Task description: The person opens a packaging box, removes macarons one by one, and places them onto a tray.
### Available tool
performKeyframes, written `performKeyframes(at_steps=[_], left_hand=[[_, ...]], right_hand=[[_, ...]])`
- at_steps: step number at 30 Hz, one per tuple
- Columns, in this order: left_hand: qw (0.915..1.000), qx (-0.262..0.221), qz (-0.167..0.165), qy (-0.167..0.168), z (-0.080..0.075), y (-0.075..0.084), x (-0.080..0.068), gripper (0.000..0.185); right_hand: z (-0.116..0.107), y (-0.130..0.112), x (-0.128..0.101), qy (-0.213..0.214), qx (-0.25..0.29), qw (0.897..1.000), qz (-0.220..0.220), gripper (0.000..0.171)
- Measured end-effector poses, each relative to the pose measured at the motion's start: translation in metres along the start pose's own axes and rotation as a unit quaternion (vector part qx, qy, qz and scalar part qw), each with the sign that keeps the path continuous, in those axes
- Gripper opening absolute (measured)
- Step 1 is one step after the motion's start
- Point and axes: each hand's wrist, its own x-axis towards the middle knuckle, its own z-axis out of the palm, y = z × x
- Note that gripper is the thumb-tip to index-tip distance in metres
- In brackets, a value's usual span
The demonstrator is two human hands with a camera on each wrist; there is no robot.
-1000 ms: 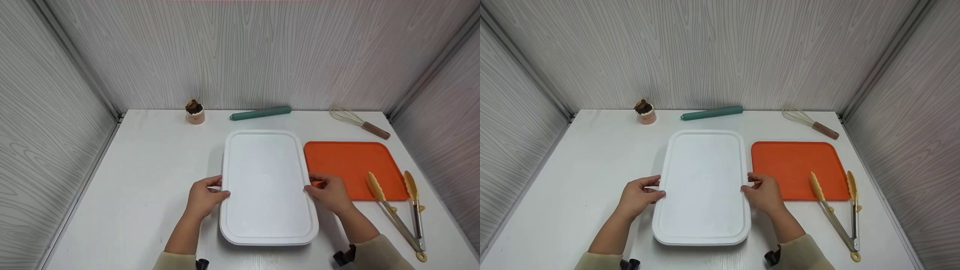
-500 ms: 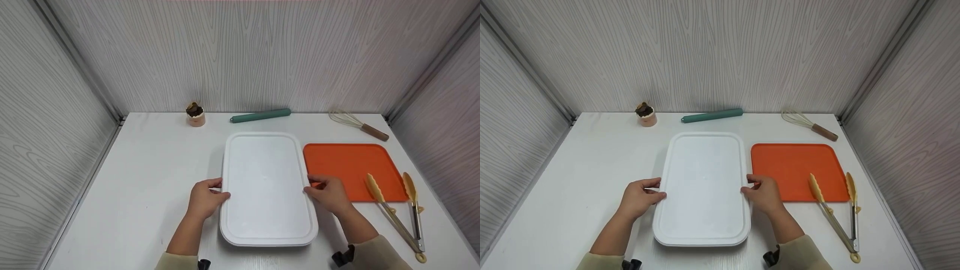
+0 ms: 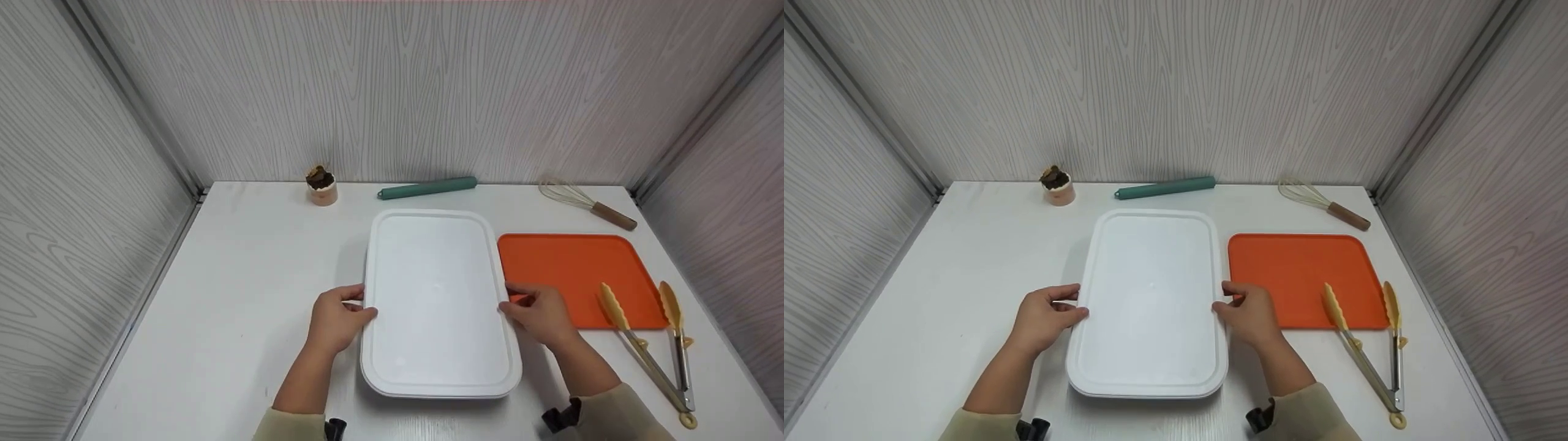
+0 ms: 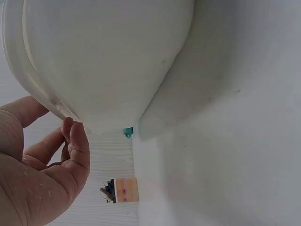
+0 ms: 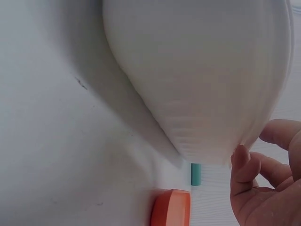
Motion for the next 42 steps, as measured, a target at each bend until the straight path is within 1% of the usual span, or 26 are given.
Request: performKeyframes(at_steps=[4,8,15,21,26,31,37,42], left_hand=[[0.9999,-0.009,0.004,0.006,-0.006,0.004,0.0,0.052],[0.9997,-0.015,0.009,0.015,-0.015,0.008,-0.001,0.05],[0.9993,-0.014,0.015,0.031,-0.039,0.011,-0.002,0.047],[0.9988,-0.014,0.023,0.04,-0.061,0.01,0.0,0.047],[0.9992,0.013,0.019,0.032,-0.082,0.011,0.004,0.049],[0.9986,0.045,-0.004,0.027,-0.104,0.009,0.007,0.05],[0.9977,0.06,-0.019,0.026,-0.122,0.001,0.008,0.052],[0.9966,0.075,-0.02,0.027,-0.135,-0.008,0.008,0.053]], right_hand=[[-0.002,-0.011,-0.001,0.0,0.01,1.0,0.001,0.049],[0.0,-0.022,-0.002,0.007,0.024,1.0,-0.006,0.048],[0.017,-0.038,-0.002,0.029,0.042,0.997,-0.052,0.041],[0.034,-0.048,0.001,0.027,0.059,0.994,-0.087,0.041],[0.049,-0.059,0.0,0.024,0.061,0.99,-0.123,0.042],[0.069,-0.071,0.0,-0.001,0.072,0.985,-0.156,0.047],[0.088,-0.078,-0.004,-0.039,0.06,0.986,-0.153,0.055],[0.103,-0.083,-0.004,-0.063,0.057,0.983,-0.16,0.057]])
